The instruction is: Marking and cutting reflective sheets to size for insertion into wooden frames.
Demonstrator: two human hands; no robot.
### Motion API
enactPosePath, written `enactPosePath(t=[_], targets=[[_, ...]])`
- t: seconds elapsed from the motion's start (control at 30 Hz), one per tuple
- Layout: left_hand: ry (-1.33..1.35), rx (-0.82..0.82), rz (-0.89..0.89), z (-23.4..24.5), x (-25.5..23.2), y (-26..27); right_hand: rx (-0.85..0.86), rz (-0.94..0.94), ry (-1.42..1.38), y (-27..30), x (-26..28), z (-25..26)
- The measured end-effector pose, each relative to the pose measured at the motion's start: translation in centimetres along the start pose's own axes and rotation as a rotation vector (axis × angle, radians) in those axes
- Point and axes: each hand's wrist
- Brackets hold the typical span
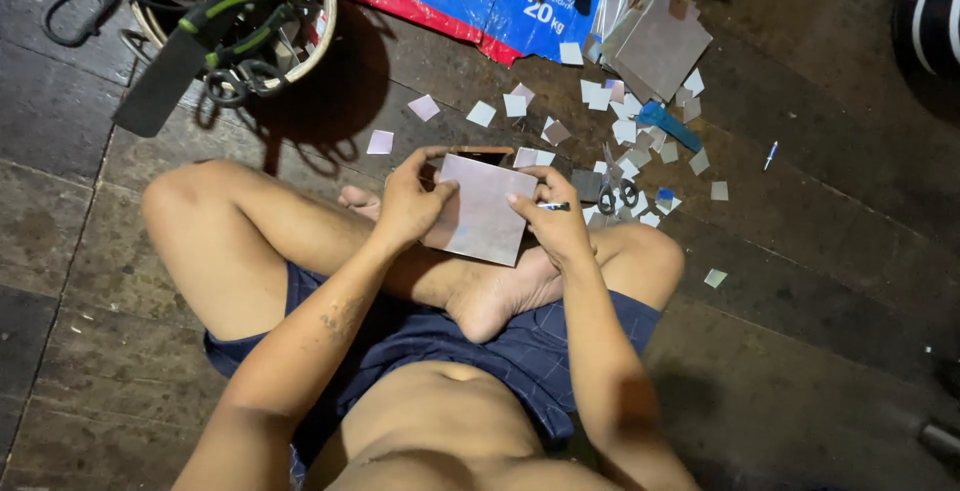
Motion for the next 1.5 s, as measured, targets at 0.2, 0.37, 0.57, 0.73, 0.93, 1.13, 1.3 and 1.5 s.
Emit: enactPosePath(t=[0.2, 0.37, 0.57, 0.73, 0.93, 1.13, 1.3, 1.5], targets=[[0.047, -0.027, -0.006, 0.1, -0.6, -0.1, -0.106, 0.126, 0.173, 0.0, 1.3, -0.9], [0.037, -0.002, -0.057, 1.1, -1.7, -1.2, -0.12, 0.167, 0.113, 0.1, 1.1, -2.0], [-0.032, 0.026, -0.037, 1.0, -0.8, -1.3, -0.132, 0.127, 0.078, 0.4, 1.6, -1.6], [-0.014, 0.009, -0.015, 0.8, -0.9, -1.2, -0.137, 0.114, 0.072, 0.2, 1.7, -1.5], [-0.074, 0.04, -0.025, 0.7, -2.1, -1.2, -0.143, 0.117, 0.09, 0.4, 2.4, -1.5], [-0.077, 0.082, -0.015, 1.1, -2.8, -1.1, -0.165, 0.121, 0.041, 0.4, 2.2, -2.0], [-0.09, 0.087, -0.005, 1.1, -2.5, -1.2, -0.16, 0.139, 0.043, 0.4, 1.9, -2.0], [-0.07, 0.085, -0.018, 1.1, -3.0, -0.9, -0.156, 0.144, 0.02, 0.6, 2.4, -2.0]])
Point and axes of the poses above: each hand's wrist, its own y-axis away from the middle knuckle, its own z-axis out of the back of the hand, x = y × z, and after that the axes turned 15 degrees about y, right-handed
